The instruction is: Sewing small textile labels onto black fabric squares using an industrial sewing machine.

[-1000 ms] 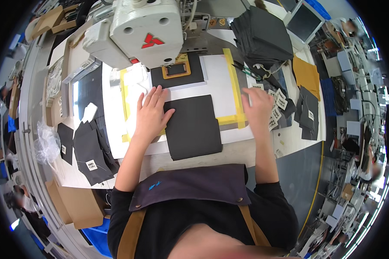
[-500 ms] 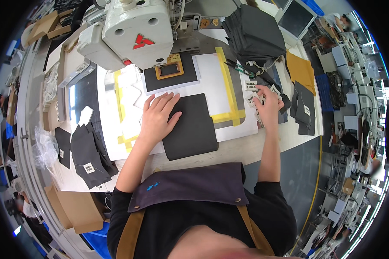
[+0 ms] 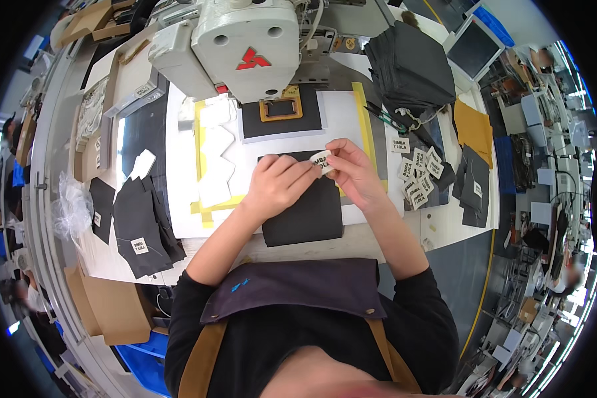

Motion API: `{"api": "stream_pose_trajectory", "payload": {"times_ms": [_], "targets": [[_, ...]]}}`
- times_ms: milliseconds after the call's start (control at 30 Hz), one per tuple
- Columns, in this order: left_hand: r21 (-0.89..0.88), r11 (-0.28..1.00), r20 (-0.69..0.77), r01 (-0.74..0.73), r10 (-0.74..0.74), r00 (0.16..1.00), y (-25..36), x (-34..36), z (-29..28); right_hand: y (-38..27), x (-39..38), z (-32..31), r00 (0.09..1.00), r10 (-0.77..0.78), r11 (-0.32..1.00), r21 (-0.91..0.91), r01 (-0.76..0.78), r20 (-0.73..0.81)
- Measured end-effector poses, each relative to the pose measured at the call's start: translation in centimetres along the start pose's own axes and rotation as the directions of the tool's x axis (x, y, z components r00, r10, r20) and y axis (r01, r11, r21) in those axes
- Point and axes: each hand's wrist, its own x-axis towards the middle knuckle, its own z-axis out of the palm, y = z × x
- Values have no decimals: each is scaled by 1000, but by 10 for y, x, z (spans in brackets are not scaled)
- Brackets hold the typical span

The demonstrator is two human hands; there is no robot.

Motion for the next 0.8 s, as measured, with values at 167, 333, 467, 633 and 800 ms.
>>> {"api": "stream_pose_trajectory", "payload": {"times_ms": [167, 333, 467, 633, 800], "targets": [[8, 992, -29, 125, -124, 992, -28, 2, 9, 0, 34, 21, 997, -66, 990, -125, 70, 39], [-52, 983, -65, 175, -178, 982, -50, 2, 19, 6, 80, 29, 988, -152, 980, -125, 153, 23], [137, 984, 164, 117, -139, 977, -87, -14, 27, 1, 115, 20, 941, -335, 711, -644, 283, 45], [172, 925, 152, 339, -365, 918, -100, -32, 32, 8, 122, 19, 820, -549, 402, -809, 429, 162], [322, 829, 236, 457, -537, 810, -116, -42, 35, 10, 119, 20, 778, -598, 350, -810, 470, 193]]}}
